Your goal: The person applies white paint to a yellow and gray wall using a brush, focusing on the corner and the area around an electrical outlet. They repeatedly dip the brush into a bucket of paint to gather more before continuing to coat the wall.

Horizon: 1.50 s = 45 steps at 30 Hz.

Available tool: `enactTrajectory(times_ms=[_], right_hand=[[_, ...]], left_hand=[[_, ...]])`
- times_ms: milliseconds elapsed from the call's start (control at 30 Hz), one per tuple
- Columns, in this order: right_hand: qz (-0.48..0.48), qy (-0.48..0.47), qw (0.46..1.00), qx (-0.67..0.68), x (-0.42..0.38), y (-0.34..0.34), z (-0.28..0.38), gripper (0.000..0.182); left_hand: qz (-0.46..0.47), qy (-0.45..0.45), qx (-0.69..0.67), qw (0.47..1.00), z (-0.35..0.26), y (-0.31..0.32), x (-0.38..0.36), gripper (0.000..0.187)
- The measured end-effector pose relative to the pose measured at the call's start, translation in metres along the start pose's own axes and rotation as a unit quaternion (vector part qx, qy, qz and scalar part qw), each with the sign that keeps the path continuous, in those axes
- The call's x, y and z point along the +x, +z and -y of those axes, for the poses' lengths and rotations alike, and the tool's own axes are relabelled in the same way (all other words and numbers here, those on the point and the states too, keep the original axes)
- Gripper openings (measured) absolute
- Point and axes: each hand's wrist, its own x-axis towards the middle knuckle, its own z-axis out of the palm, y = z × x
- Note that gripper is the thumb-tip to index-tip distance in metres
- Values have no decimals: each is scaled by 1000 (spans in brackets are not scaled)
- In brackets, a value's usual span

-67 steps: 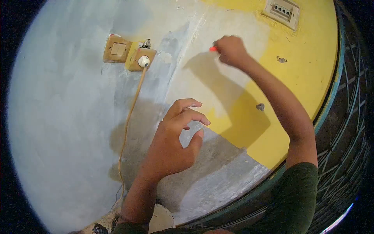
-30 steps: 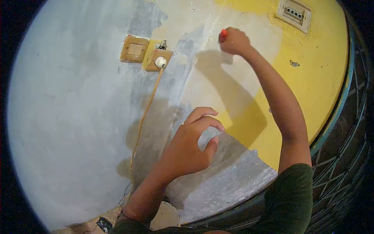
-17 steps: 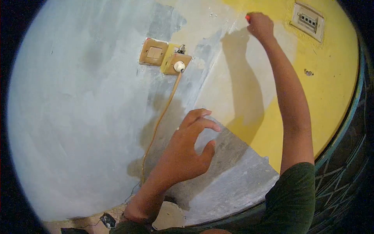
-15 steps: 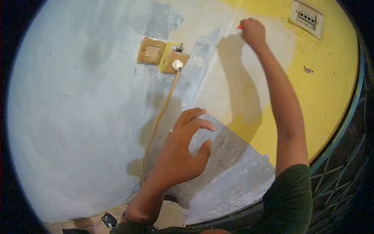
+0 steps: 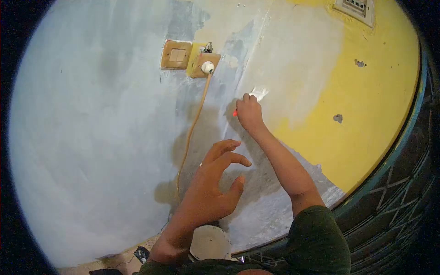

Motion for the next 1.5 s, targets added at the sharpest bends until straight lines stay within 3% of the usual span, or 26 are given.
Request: enactTrajectory(times_ms=[133, 200, 267, 400, 533, 633, 767, 1033, 1100, 1167, 1267, 1333, 1400, 1467, 1500], right_hand=[[91, 15, 996, 9, -11, -4, 11, 9], [194, 14, 980, 41, 1, -31, 11, 9], [147, 56, 985, 74, 20, -39, -1, 10], [50, 103, 993, 10, 90, -55, -45, 11], [-24, 58, 998, -3, 136, -103, -63, 6], [-78, 30, 996, -41, 138, -102, -62, 5], [-59, 26, 994, -92, 92, -36, -51, 11], [30, -13, 991, -131, -55, 58, 38, 12], [61, -18, 990, -124, -67, 48, 50, 12], [157, -7, 987, 33, -74, 30, 55, 10], [217, 45, 973, 72, -62, 13, 49, 10], [217, 113, 966, 89, -40, -7, 28, 11], [143, 99, 983, 58, -11, -41, -10, 11], [162, 110, 981, 10, 33, -76, -58, 18], [133, 158, 978, 7, 51, -100, -70, 18]], left_hand=[[14, -48, 9, 999, 2, -4, -20, 26], [19, -59, 20, 998, 2, -8, -29, 26], [40, -80, 19, 996, 1, -13, -37, 26], [38, -73, 10, 997, -4, -18, -42, 26], [42, -61, 3, 997, -6, -16, -41, 26], [48, -57, 3, 997, -6, -15, -42, 27], [64, -56, 22, 996, -1, -11, -45, 24], [79, -69, 2, 995, -2, 0, -51, 23], [84, -61, 12, 995, -5, 3, -54, 23], [84, -62, -29, 994, -9, 6, -58, 23], [109, -35, -8, 993, -7, 10, -61, 23], [115, -28, -18, 993, -8, 14, -63, 22], [120, -17, -27, 992, -12, 17, -61, 22], [130, -47, -84, 987, -15, 20, -59, 22], [130, -44, -87, 987, -15, 22, -58, 22]])
